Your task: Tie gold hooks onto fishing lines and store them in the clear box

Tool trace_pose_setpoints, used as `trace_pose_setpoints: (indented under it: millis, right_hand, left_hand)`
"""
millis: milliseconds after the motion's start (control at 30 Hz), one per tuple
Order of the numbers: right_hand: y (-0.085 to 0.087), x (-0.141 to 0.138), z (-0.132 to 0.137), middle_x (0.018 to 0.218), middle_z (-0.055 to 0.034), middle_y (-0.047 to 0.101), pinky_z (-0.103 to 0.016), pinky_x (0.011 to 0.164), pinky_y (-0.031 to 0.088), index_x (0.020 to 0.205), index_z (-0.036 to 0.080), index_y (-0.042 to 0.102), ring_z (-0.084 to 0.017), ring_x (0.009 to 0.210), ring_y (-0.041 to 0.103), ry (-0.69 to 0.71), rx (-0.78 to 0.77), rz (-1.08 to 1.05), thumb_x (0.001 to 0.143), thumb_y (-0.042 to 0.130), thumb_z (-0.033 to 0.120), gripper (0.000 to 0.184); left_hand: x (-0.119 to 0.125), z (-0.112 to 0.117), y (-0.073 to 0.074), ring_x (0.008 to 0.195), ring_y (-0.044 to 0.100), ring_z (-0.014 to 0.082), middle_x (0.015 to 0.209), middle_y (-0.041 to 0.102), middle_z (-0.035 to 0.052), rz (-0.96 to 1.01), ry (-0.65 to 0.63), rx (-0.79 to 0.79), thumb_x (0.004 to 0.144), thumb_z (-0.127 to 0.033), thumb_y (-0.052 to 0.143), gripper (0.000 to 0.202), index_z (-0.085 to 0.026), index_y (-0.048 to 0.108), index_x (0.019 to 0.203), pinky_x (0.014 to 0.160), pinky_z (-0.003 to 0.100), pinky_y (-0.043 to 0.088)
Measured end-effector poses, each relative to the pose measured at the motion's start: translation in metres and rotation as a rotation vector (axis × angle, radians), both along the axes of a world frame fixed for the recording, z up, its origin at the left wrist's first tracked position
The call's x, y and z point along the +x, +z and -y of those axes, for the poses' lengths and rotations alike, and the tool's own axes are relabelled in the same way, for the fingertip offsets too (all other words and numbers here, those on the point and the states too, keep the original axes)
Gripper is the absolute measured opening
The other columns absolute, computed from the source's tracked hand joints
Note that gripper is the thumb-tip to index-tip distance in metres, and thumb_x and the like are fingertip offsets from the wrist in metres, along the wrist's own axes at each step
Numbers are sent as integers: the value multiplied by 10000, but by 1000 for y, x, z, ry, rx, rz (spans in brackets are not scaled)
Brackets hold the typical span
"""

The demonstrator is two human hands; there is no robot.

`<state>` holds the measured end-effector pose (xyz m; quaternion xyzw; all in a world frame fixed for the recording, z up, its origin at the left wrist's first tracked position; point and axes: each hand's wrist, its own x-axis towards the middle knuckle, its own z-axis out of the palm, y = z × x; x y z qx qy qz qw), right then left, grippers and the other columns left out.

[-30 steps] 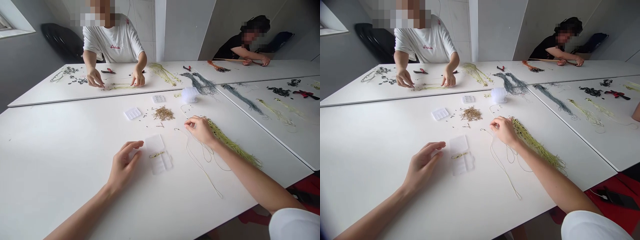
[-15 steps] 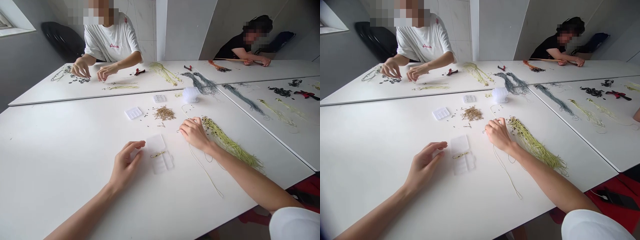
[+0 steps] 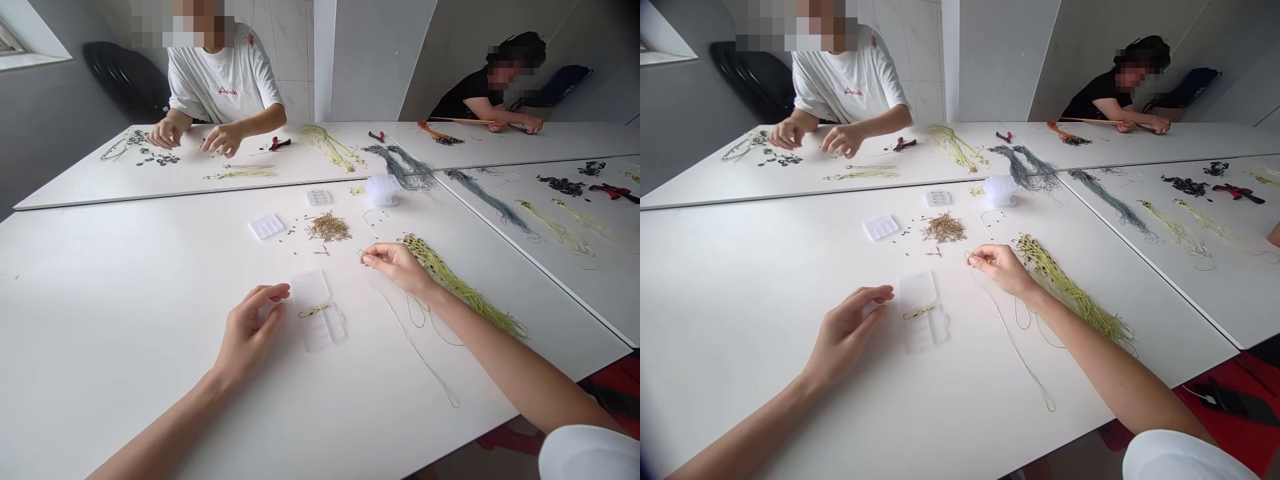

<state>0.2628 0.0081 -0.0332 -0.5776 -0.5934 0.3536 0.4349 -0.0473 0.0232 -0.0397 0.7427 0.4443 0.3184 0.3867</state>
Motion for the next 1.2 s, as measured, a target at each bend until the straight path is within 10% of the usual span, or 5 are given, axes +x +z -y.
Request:
trace_pose_setpoints:
  millis: [600,867,1200]
  right_hand:
    - [26,-11,22,923,-76,726,-284,545,379,889,198,634,-83,489,431,194,-145,-563,892,627,301,103]
    - [34,-28,38,852,-43,683,-298,650,414,869,201,669,-121,636,495,313,-91,-644,879,646,253,59]
    - [41,-29,49,994,-43,634,-347,863,471,840,219,691,-189,977,585,157,184,-439,867,652,242,53]
  left_hand:
    - [0,0,-2,1053,588,216,1137,634,30,22,7,24,927,-273,521,211,-269,656,1089,814,319,496]
    - [20,12,8,966,594,184,1057,633,43,67,-65,129,928,-236,537,192,-240,680,1056,815,309,470]
    - [90,18,58,882,657,176,1275,600,95,402,-416,-450,941,-280,530,351,-228,572,1286,911,383,467]
